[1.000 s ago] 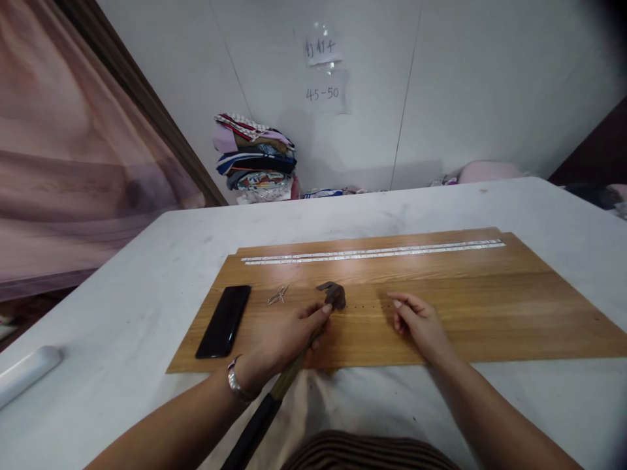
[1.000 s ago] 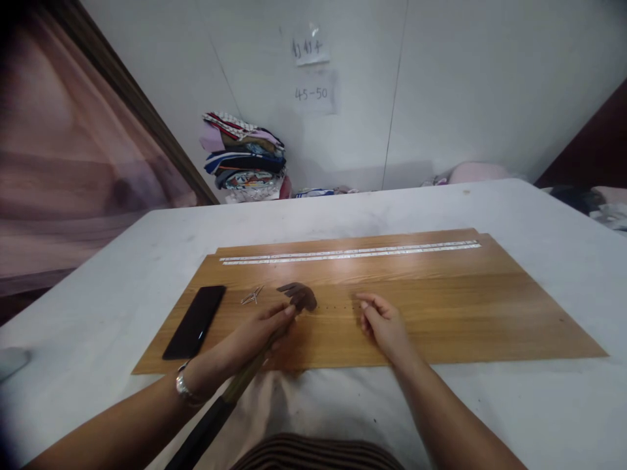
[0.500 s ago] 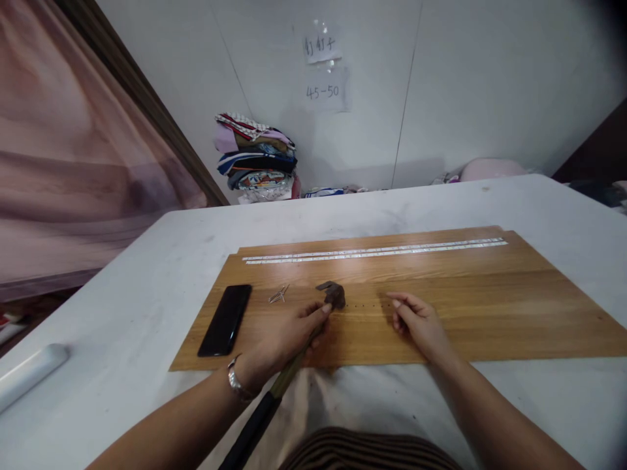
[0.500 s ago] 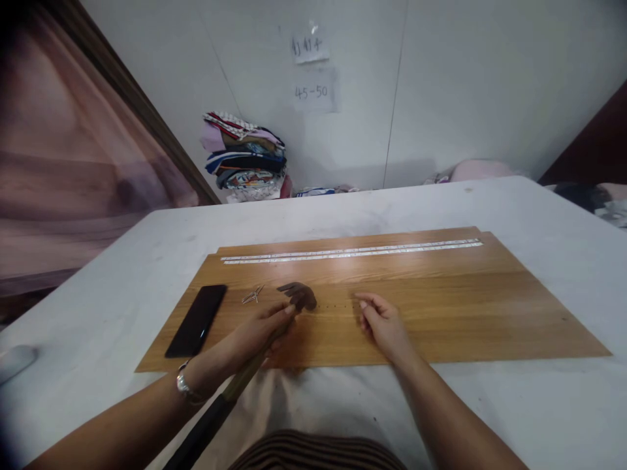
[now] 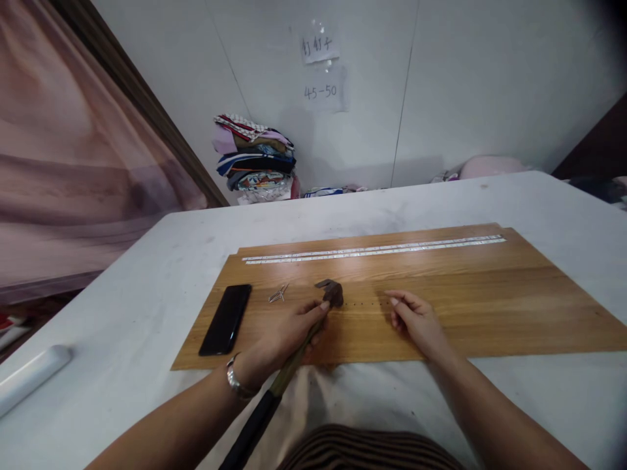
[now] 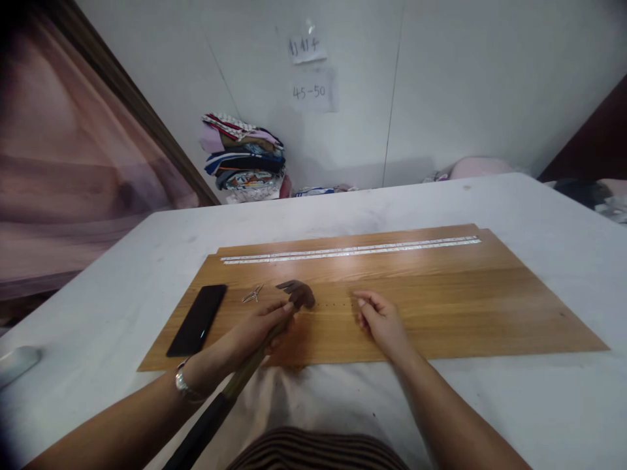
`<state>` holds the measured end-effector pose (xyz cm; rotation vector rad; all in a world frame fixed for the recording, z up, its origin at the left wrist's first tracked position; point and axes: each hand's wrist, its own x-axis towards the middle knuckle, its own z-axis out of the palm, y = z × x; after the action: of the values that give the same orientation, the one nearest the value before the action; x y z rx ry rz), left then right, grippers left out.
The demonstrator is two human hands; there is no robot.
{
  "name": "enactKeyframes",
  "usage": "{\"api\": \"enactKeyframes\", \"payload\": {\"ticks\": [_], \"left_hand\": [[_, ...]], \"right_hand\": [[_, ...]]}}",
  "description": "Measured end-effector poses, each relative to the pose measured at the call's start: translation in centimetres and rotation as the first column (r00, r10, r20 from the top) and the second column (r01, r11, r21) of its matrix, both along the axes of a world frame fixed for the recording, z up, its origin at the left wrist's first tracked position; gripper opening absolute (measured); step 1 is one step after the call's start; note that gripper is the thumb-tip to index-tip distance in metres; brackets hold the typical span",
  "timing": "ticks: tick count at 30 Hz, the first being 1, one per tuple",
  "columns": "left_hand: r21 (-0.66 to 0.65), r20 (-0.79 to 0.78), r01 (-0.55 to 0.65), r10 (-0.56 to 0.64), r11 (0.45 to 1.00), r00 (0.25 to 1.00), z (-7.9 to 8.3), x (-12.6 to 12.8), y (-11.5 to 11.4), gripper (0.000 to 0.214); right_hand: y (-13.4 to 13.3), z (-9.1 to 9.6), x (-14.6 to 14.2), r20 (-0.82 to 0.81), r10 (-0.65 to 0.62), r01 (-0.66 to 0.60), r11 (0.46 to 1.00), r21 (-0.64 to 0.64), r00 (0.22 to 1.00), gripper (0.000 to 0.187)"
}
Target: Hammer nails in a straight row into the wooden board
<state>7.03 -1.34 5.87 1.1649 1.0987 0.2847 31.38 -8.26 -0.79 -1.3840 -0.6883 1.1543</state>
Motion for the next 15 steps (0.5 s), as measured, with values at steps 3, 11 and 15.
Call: {"api": "enactKeyframes", "payload": {"ticks": [3, 11, 15], "left_hand": [[-0.007, 0.012, -0.002, 0.002, 1.000, 1.000, 0.15, 0.01, -0.02, 0.041], [-0.023, 0.029, -0.021, 0.022, 1.000, 0.999, 0.46, -0.10, 0.14, 0.045], [-0.009, -0.004, -0.007, 0.007, 1.000, 1.000, 0.18, 0.05, 0.06, 0.045]], "right_hand": [[0.00, -0.23, 0.03, 0.013, 0.002, -0.002, 1.000, 0.017, 1.000, 0.041], [0.03, -0.04, 0.00, 0.005, 0.010, -0.010, 1.000, 0.019, 1.000, 0.042], [0.03, 0.35, -0.07, 0.004, 0.008, -0.008, 1.000, -0.003, 1.000, 0.044]]}}
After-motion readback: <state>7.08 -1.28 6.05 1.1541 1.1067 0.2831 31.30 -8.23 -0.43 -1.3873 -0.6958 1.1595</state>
